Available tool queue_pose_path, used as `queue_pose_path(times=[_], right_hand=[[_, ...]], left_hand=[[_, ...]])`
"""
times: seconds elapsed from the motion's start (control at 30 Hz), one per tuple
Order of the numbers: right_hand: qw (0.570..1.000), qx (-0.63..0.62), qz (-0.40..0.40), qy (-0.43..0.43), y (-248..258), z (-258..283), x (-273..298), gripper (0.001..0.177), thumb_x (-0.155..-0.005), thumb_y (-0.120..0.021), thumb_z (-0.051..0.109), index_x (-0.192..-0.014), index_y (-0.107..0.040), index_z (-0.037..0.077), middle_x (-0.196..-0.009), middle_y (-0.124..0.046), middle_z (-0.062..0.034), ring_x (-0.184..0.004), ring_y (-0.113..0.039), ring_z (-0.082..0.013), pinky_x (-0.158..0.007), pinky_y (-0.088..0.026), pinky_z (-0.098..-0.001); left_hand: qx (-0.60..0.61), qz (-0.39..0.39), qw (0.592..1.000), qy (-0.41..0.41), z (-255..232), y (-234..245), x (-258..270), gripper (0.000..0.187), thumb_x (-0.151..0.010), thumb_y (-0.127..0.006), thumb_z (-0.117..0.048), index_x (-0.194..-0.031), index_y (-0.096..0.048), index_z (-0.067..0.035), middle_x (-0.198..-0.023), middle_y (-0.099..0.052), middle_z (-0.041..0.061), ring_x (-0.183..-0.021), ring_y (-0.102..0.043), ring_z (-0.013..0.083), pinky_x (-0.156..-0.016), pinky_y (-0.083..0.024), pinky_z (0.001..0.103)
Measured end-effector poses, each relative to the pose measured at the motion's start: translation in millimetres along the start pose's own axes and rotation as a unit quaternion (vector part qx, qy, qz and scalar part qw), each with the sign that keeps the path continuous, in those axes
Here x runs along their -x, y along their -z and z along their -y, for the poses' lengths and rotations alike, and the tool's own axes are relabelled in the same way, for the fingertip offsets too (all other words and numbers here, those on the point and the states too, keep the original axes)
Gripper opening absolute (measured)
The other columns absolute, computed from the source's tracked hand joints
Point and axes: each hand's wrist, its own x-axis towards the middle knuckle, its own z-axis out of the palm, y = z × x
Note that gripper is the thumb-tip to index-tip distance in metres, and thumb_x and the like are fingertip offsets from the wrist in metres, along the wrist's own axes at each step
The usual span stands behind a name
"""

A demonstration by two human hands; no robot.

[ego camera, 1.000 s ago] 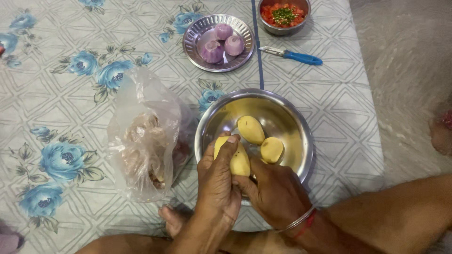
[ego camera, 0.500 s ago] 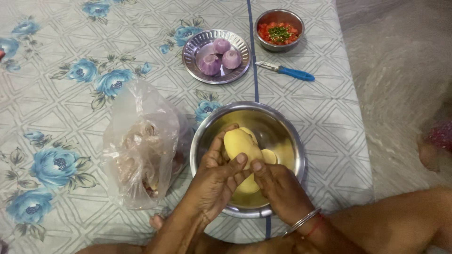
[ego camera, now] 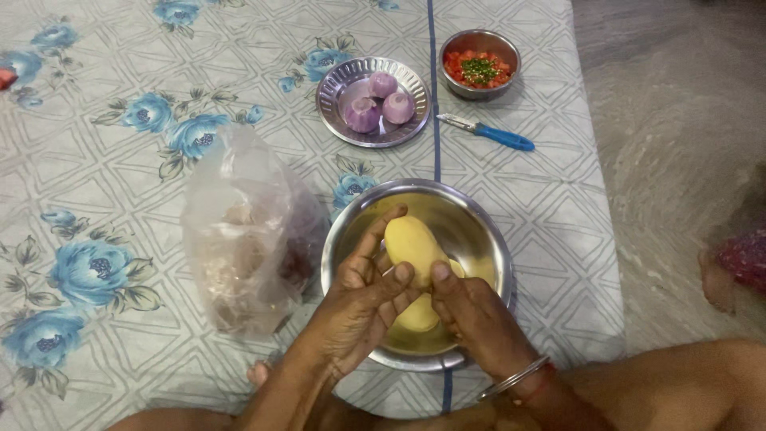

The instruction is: The person peels potatoes using a peeler and places them into a metal bowl. They then use a knife to cut the peeled potatoes into smaller pieces.

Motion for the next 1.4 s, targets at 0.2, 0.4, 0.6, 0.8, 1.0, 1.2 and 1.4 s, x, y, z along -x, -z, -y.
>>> queue_pose_path(times=[0.2,0.4,0.6,0.8,1.0,1.2,1.4], right_hand=[[0.997,0.069,-0.045,0.006,-3.2,11.8,6.5,0.07,-0.092,-0.044,0.066,-0.071,-0.074,0.007,-0.052,-0.057,0.0009,-0.049,-0.052,-0.0113,-0.047,-0.039,-0.0308],[0.986,0.146,-0.073,-0.035,-3.8,20.8,8.4,0.078,-0.094,-0.04,0.067,-0.064,-0.07,0.002,-0.05,-0.055,-0.0027,-0.049,-0.052,-0.0141,-0.048,-0.039,-0.0333],[0.989,0.126,-0.064,-0.041,-3.1,8.5,4.8,0.077,-0.096,-0.042,0.066,-0.061,-0.065,0.001,-0.052,-0.05,0.0003,-0.05,-0.045,-0.0123,-0.049,-0.036,-0.0321],[0.999,0.022,-0.035,-0.001,-2.8,3.8,4.9,0.073,-0.095,-0.043,0.063,-0.074,-0.073,0.0,-0.055,-0.054,0.0044,-0.052,-0.05,-0.0081,-0.049,-0.04,-0.0285],[0.998,0.044,-0.048,-0.027,-7.5,4.8,2.7,0.066,-0.093,-0.045,0.065,-0.09,-0.08,0.009,-0.053,-0.044,0.0039,-0.05,-0.042,-0.0092,-0.049,-0.036,-0.0288],[0.997,0.052,-0.053,-0.021,-7.1,6.8,3.6,0.079,-0.097,-0.041,0.068,-0.071,-0.069,-0.002,-0.053,-0.048,0.0021,-0.05,-0.045,-0.0104,-0.047,-0.035,-0.0305],[0.993,0.078,-0.078,-0.05,-8.1,11.2,2.7,0.077,-0.093,-0.041,0.07,-0.053,-0.061,0.006,-0.047,-0.044,0.0019,-0.046,-0.043,-0.0109,-0.046,-0.034,-0.0304]], left_hand=[[-0.041,-0.012,0.999,-0.012,1.5,-4.0,-6.3,0.078,-0.081,-0.077,-0.009,-0.152,-0.043,-0.01,-0.137,-0.061,0.011,-0.117,-0.066,0.0194,-0.1,-0.055,0.034],[-0.131,-0.018,0.987,-0.092,12.9,-1.3,-4.0,0.076,-0.084,-0.077,-0.005,-0.152,-0.044,-0.004,-0.13,-0.066,0.016,-0.116,-0.066,0.0214,-0.1,-0.056,0.032],[-0.206,-0.017,0.969,-0.133,15.1,-1.3,-4.0,0.072,-0.084,-0.073,0.0,-0.149,-0.043,-0.005,-0.133,-0.063,0.013,-0.127,-0.063,0.0196,-0.102,-0.057,0.032],[-0.288,-0.024,0.945,-0.154,15.8,-3.7,-2.3,0.065,-0.087,-0.07,0.003,-0.147,-0.044,-0.004,-0.138,-0.061,0.015,-0.129,-0.063,0.0205,-0.1,-0.059,0.032],[-0.426,-0.063,0.874,-0.225,15.7,-10.1,2.3,0.061,-0.088,-0.065,0.008,-0.144,-0.045,-0.003,-0.139,-0.058,0.017,-0.123,-0.069,0.0261,-0.096,-0.059,0.033],[-0.512,-0.074,0.812,-0.27,22.0,-14.1,7.9,0.066,-0.082,-0.07,0.005,-0.144,-0.046,-0.003,-0.138,-0.056,0.022,-0.122,-0.066,0.033,-0.097,-0.061,0.038],[-0.604,-0.085,0.711,-0.351,25.0,-16.1,6.8,0.064,-0.083,-0.076,-0.003,-0.14,-0.046,0.001,-0.135,-0.058,0.024,-0.126,-0.061,0.0404,-0.102,-0.052,0.046]])
